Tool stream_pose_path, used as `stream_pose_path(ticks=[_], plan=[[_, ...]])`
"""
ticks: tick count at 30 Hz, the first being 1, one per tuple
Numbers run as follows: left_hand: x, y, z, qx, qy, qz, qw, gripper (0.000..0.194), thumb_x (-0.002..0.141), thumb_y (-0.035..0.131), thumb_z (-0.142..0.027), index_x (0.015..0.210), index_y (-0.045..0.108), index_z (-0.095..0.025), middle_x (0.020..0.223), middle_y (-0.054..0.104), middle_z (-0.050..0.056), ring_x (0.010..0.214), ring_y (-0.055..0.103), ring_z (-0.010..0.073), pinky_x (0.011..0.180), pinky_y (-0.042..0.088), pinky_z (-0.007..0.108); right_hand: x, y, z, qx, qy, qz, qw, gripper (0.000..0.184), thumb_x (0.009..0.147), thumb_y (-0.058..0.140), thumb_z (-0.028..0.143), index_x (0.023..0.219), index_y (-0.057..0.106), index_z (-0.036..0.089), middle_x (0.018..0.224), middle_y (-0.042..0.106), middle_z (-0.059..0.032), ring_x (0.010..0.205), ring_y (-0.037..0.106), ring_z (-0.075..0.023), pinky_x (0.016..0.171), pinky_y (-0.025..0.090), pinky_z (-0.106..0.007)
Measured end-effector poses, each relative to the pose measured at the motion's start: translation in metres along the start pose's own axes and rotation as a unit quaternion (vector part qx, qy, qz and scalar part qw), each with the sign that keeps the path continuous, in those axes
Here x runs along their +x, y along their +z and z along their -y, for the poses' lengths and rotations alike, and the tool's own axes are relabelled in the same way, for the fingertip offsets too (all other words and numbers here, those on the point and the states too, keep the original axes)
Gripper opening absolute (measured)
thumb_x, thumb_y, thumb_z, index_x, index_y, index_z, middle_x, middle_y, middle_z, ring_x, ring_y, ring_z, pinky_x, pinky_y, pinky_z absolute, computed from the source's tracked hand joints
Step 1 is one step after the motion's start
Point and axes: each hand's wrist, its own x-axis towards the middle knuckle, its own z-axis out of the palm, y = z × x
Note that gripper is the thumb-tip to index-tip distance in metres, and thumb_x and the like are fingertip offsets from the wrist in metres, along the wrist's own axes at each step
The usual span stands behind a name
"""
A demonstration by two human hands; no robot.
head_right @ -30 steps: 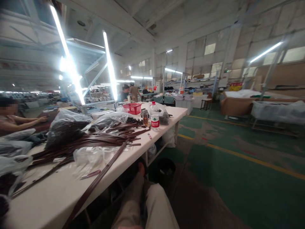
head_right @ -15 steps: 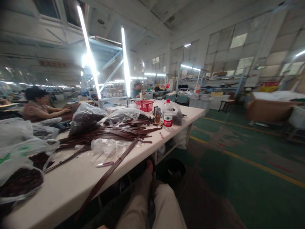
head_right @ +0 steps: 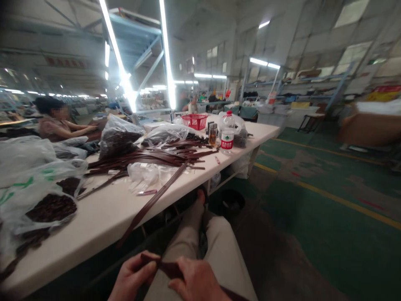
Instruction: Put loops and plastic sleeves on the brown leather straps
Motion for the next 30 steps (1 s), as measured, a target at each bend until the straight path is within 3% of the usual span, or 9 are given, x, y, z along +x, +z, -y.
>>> stream_pose_path(ticks=[3, 8, 12, 17, 21, 24, 30], plan=[[-0.003, -0.001, -0.009, 0.006, 0.014, 0.002, 1.000, 0.031, 0.061, 0.084, -0.040, 0.074, 0.076, -0.014, 0.050, 0.057, 0.000, 0.049, 0.050, 0.0114, 0.052, 0.040, 0.024, -0.004, 0.001, 0.005, -0.035, 0.043, 0.041, 0.998, 0.016, 0.090, 0.061, 0.035, 0.090, 0.062, 0.019, 0.084, 0.074, -0.0037, 0.075, 0.069, -0.0177, 0.061, 0.041, -0.026], [-0.007, 0.008, -0.005, -0.001, -0.009, 0.061, 0.998, 0.026, 0.059, 0.083, -0.029, 0.080, 0.078, -0.014, 0.062, 0.064, 0.001, 0.052, 0.051, 0.0106, 0.053, 0.043, 0.024, 0.000, -0.002, 0.017, -0.052, 0.019, 0.063, 0.996, 0.025, 0.098, 0.048, 0.037, 0.087, 0.061, 0.018, 0.079, 0.073, -0.0042, 0.068, 0.064, -0.0149, 0.057, 0.031, -0.027], [-0.008, 0.010, 0.004, 0.003, 0.006, 0.081, 0.997, 0.018, 0.062, 0.082, -0.026, 0.074, 0.077, -0.014, 0.062, 0.063, 0.001, 0.055, 0.051, 0.0107, 0.055, 0.044, 0.024, 0.002, -0.001, 0.021, -0.019, 0.014, 0.049, 0.998, 0.028, 0.099, 0.046, 0.039, 0.085, 0.060, 0.018, 0.080, 0.072, -0.0041, 0.070, 0.063, -0.0143, 0.060, 0.031, -0.027], [-0.003, -0.002, 0.007, 0.006, 0.027, 0.028, 0.999, 0.020, 0.063, 0.082, -0.027, 0.077, 0.077, -0.014, 0.068, 0.065, 0.002, 0.055, 0.051, 0.0104, 0.054, 0.043, 0.024, -0.004, -0.002, 0.011, 0.007, 0.024, 0.062, 0.998, 0.026, 0.095, 0.053, 0.044, 0.096, 0.059, 0.019, 0.087, 0.072, -0.0032, 0.076, 0.064, -0.0155, 0.063, 0.033, -0.027], [0.000, -0.009, 0.013, -0.017, 0.030, 0.013, 0.999, 0.021, 0.064, 0.082, -0.027, 0.080, 0.077, -0.015, 0.068, 0.064, 0.001, 0.055, 0.051, 0.0092, 0.054, 0.042, 0.023, -0.005, 0.000, 0.005, -0.025, 0.056, 0.081, 0.995, 0.025, 0.096, 0.054, 0.042, 0.090, 0.060, 0.019, 0.082, 0.071, -0.0029, 0.071, 0.063, -0.0150, 0.060, 0.030, -0.027], [-0.002, -0.004, 0.017, -0.015, 0.016, 0.030, 0.999, 0.021, 0.063, 0.083, -0.025, 0.081, 0.077, -0.015, 0.069, 0.065, 0.001, 0.055, 0.051, 0.0090, 0.055, 0.044, 0.024, -0.003, 0.004, 0.007, -0.034, 0.061, 0.082, 0.994, 0.025, 0.096, 0.053, 0.040, 0.087, 0.060, 0.019, 0.078, 0.071, -0.0029, 0.067, 0.061, -0.0141, 0.058, 0.028, -0.027], [-0.010, 0.016, 0.020, -0.005, -0.004, 0.055, 0.998, 0.020, 0.061, 0.085, -0.024, 0.077, 0.076, -0.016, 0.076, 0.070, 0.003, 0.073, 0.063, 0.0171, 0.074, 0.051, 0.029, 0.003, 0.006, 0.015, -0.016, 0.063, 0.081, 0.995, 0.023, 0.097, 0.052, 0.034, 0.085, 0.062, 0.017, 0.080, 0.072, -0.0057, 0.069, 0.062, -0.0152, 0.060, 0.030, -0.028]])
